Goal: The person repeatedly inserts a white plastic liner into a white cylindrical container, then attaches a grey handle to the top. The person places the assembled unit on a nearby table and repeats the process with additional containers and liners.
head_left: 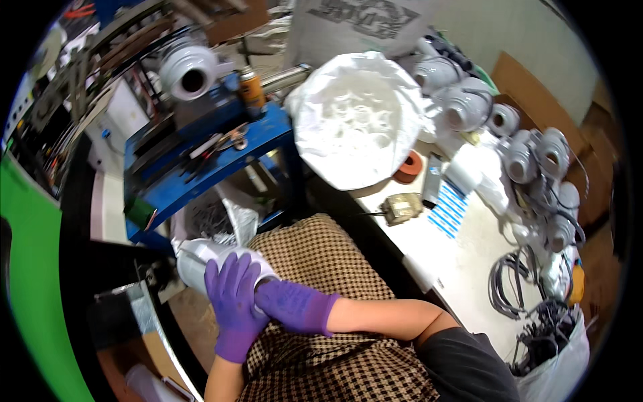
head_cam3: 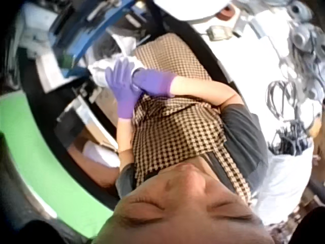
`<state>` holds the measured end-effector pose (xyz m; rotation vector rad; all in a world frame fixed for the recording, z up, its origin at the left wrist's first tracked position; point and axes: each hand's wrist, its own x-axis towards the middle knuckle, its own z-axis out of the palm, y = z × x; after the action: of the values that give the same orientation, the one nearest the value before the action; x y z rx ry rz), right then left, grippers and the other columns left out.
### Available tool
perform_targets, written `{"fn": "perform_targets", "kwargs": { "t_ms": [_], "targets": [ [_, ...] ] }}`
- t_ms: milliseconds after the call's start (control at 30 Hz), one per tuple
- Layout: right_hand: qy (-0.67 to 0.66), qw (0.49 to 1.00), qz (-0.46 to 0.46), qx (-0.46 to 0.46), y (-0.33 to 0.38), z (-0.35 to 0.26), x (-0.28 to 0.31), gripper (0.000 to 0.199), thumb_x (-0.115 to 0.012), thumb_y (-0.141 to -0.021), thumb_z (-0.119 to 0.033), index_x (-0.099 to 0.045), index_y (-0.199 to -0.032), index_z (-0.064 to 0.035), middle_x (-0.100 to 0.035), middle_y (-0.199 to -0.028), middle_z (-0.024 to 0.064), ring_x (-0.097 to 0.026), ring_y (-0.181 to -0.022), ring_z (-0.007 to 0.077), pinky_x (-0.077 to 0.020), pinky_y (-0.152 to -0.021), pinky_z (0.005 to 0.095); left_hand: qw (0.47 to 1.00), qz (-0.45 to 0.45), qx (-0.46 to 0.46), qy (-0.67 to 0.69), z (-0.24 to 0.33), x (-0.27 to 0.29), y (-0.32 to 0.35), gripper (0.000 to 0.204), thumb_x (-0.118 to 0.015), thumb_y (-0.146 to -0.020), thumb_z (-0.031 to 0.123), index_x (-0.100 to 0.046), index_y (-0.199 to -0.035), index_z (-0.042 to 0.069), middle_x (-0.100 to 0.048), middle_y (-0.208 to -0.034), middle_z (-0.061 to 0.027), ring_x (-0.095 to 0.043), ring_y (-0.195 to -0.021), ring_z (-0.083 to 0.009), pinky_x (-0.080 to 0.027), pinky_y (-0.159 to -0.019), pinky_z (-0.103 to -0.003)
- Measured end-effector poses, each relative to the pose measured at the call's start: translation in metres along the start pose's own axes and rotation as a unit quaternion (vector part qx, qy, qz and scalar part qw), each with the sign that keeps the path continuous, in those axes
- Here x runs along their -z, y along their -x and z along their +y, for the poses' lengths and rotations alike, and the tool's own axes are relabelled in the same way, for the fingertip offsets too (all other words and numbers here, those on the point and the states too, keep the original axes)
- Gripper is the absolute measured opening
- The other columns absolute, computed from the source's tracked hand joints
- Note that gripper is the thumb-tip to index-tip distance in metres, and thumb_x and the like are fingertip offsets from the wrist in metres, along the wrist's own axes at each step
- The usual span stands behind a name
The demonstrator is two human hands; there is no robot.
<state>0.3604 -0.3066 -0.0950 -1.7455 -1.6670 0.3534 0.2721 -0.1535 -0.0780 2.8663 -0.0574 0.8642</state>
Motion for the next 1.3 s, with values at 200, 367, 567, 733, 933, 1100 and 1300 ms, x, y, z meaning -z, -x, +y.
{"fn": "perform_targets", "kwargs": {
  "t_ms": [200,367,567,733,933,1100,1300],
  "targets": [
    [-0.036,0.954,0.291,0.066,0.130,0.020,0.089,0.030,-0.068,-0.090,-0.002,-0.070,-0.119,0.0011,-0.072,-0.116,0.0138,-0.069,-0.106,0.0313,-0.0555,-0.092,0.0425,0.974,-0.038,-0.210,-0.073,0.019,0.008,0.066,0.035,-0.065,-0.092,0.046,-0.067,-0.120,0.026,-0.059,-0.134,0.0039,-0.051,-0.131,-0.0274,-0.026,-0.113,-0.068],
    [0.284,0.735,0.510,-0.345,0.270,0.112,0.124,0.026,-0.077,-0.083,-0.011,-0.074,-0.109,-0.0086,-0.072,-0.105,0.0107,-0.067,-0.099,0.0298,-0.0537,-0.088,0.0387,0.821,-0.065,-0.507,-0.256,0.029,-0.013,0.073,0.041,-0.063,-0.092,0.042,-0.060,-0.132,0.044,-0.047,-0.150,0.0143,-0.036,-0.143,-0.0224,-0.030,-0.109,-0.065],
    [0.269,0.678,0.477,-0.490,0.284,0.140,0.107,0.019,-0.080,-0.079,-0.017,-0.078,-0.096,-0.0089,-0.070,-0.096,0.0118,-0.065,-0.095,0.0309,-0.0519,-0.087,0.0409,0.933,-0.145,-0.328,-0.032,0.030,-0.034,0.093,0.045,-0.064,-0.092,0.040,-0.057,-0.136,0.049,-0.047,-0.151,0.0181,-0.032,-0.147,-0.0191,-0.025,-0.113,-0.061],
    [0.235,0.679,0.484,-0.500,0.290,0.149,0.117,0.015,-0.082,-0.076,-0.018,-0.078,-0.088,-0.0094,-0.069,-0.092,0.0102,-0.064,-0.090,0.0296,-0.0512,-0.083,0.0416,0.923,-0.105,-0.350,-0.123,0.036,-0.036,0.099,0.049,-0.058,-0.093,0.034,-0.052,-0.141,0.046,-0.045,-0.152,0.0199,-0.034,-0.144,-0.0151,-0.026,-0.116,-0.056],
    [0.279,0.794,0.473,-0.260,0.217,0.088,0.123,0.012,-0.079,-0.075,-0.010,-0.071,-0.084,-0.0072,-0.064,-0.090,0.0083,-0.061,-0.090,0.0286,-0.0493,-0.081,0.0401,0.931,-0.069,-0.337,-0.123,0.037,-0.042,0.104,0.040,-0.056,-0.097,0.039,-0.053,-0.136,0.044,-0.044,-0.151,0.0176,-0.032,-0.146,-0.0140,-0.023,-0.119,-0.057],
    [0.066,0.939,0.318,-0.114,0.068,0.073,0.144,0.011,-0.061,-0.092,-0.012,-0.067,-0.094,-0.0029,-0.061,-0.086,0.0100,-0.056,-0.088,0.0288,-0.0449,-0.080,0.0389,0.919,-0.059,-0.364,-0.139,0.036,-0.049,0.098,0.049,-0.059,-0.097,0.044,-0.048,-0.142,0.031,-0.042,-0.153,0.0096,-0.038,-0.141,-0.0168,-0.025,-0.122,-0.050],
    [-0.073,0.959,0.190,-0.199,-0.021,0.123,0.132,0.028,-0.061,-0.102,-0.025,-0.065,-0.089,-0.0002,-0.057,-0.080,0.0086,-0.052,-0.083,0.0217,-0.0454,-0.082,0.0347,0.537,0.102,-0.497,-0.674,0.031,-0.080,0.134,0.090,-0.063,-0.094,0.053,-0.022,-0.157,0.003,-0.027,-0.162,-0.0145,-0.032,-0.147,-0.0247,-0.030,-0.124,-0.039]
  ]
}}
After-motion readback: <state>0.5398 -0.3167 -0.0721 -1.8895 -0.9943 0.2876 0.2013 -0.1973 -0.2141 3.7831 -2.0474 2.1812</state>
